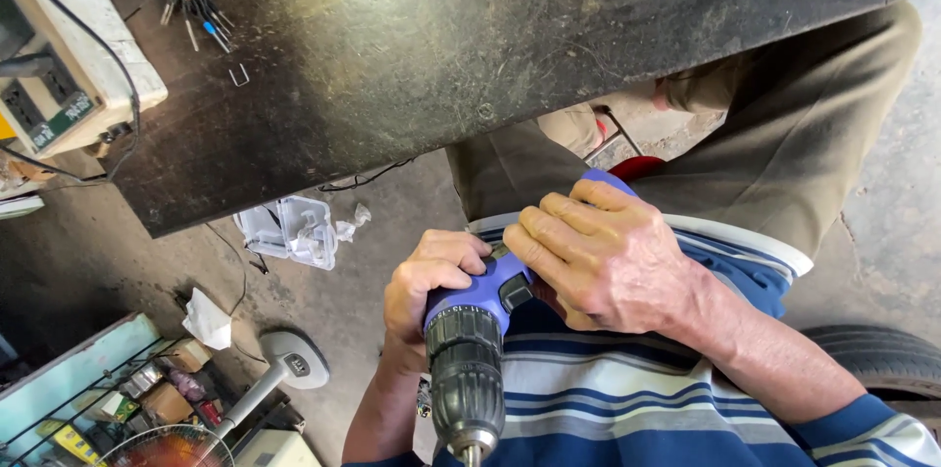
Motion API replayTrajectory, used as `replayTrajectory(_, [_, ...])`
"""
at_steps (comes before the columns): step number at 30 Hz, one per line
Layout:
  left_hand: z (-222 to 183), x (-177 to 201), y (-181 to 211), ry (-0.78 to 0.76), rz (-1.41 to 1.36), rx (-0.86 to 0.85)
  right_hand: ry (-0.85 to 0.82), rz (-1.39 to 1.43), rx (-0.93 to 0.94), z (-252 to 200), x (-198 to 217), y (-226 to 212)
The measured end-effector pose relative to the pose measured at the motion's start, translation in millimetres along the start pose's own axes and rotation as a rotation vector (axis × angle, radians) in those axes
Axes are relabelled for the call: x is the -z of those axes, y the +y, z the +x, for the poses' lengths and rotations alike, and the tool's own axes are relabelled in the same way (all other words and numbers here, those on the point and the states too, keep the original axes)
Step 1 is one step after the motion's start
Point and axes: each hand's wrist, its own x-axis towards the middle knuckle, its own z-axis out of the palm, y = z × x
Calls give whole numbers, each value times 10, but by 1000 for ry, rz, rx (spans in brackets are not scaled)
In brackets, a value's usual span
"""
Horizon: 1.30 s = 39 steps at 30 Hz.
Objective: Disassembling a cordless power drill to inspect internal components on a repair bench.
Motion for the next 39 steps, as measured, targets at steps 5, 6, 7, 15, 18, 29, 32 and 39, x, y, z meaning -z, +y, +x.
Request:
replayTrajectory(5, [34,-27,12,-10,26,15,-43,-82,-8,7,19,37])
replayTrajectory(6, [31,-31,9,7,45,21,-43,-99,-19,13,18,39])
replayTrajectory(7, [12,-76,-19,6,45,23,-43,-97,-21,13,16,41])
replayTrajectory(15, [12,-316,-51,287,288,-107,-51,-129,-56,41,23,31])
replayTrajectory(18, [-14,-394,-120,391,273,-153,-61,-108,-61,27,2,8])
replayTrajectory(29, [5,-283,-24,307,221,-76,-102,-92,-73,-31,-43,-32])
replayTrajectory(32, [16,-154,11,180,93,-12,-114,-32,-89,-49,-61,-19])
replayTrajectory(39, [12,-73,-91,56,-134,78,-131,43,-103,-108,-101,22])
